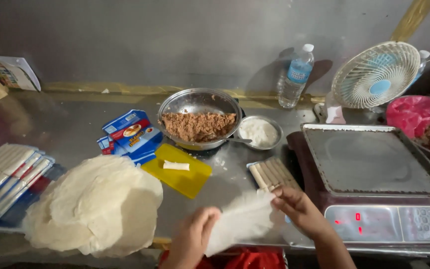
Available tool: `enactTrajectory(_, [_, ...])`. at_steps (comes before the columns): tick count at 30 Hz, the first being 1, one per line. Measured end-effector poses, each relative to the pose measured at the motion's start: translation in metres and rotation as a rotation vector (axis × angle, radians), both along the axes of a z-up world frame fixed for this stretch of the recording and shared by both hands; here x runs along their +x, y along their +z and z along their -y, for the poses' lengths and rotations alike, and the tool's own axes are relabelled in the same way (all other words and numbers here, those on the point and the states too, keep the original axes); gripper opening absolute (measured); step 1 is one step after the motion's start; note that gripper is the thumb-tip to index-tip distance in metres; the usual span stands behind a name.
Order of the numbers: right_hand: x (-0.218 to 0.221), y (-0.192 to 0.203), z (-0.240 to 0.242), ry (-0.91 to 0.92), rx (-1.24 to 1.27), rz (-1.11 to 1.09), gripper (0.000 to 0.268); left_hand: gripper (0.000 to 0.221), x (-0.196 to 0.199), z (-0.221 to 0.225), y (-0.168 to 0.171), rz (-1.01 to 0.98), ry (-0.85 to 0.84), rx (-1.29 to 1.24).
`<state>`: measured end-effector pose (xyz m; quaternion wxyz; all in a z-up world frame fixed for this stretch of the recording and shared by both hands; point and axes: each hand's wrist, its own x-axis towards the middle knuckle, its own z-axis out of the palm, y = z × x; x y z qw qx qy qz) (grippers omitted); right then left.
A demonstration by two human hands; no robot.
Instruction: Wrapping spring rolls by placing filling on a wrapper, rolling it tightly, and stacking the finished rolls on a production table.
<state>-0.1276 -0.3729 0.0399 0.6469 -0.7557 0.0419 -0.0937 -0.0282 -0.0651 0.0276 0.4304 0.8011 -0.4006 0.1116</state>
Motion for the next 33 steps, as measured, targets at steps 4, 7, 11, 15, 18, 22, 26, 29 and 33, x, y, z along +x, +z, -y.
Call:
enactTrajectory(4, [0.035, -0.025, 0.002, -0.069, -0.2, 0.036, 0.008, 0.033, 0.061, 0.02, -0.004, 0.04, 0.1, 0.098])
enactTrajectory(7, [0.065, -0.059, 0.02, -0.248, -0.803, -0.056, 0.012, 0.058, 0.076, 0.028, -0.015, 0.177, 0.166, 0.125])
enactTrajectory(11, [0.109, -0.032, 0.031, -0.551, -1.208, -0.073, 0.045, 0.089, 0.017, 0.023, 0.005, -0.073, -0.004, 0.543])
enactTrajectory(15, [0.158, 0.027, 0.025, -0.243, -1.272, -0.658, 0.062, 0.03, -0.001, 0.02, -0.101, 0.412, -0.107, 0.558])
enactTrajectory(18, [0.17, 0.025, 0.033, -0.19, -1.226, -0.606, 0.057, 0.022, -0.011, 0.011, -0.079, 0.251, -0.169, 0.56])
enactTrajectory(22, [0.154, 0.014, 0.008, -0.331, -1.215, -0.546, 0.059, 0.017, -0.012, -0.007, -0.026, -0.004, -0.25, 0.646])
enactTrajectory(26, [0.084, 0.048, -0.091, 0.034, -1.209, -0.435, 0.046, 0.059, 0.004, -0.019, -0.062, 0.035, -0.306, 0.446])
enactTrajectory(29, [0.075, 0.062, -0.12, 0.336, -1.354, -0.549, 0.065, 0.059, 0.008, -0.023, -0.07, 0.129, -0.35, 0.337])
enactTrajectory(33, [0.092, 0.044, -0.125, 0.265, -1.473, -0.622, 0.065, 0.042, 0.01, -0.028, -0.076, 0.337, -0.332, 0.107])
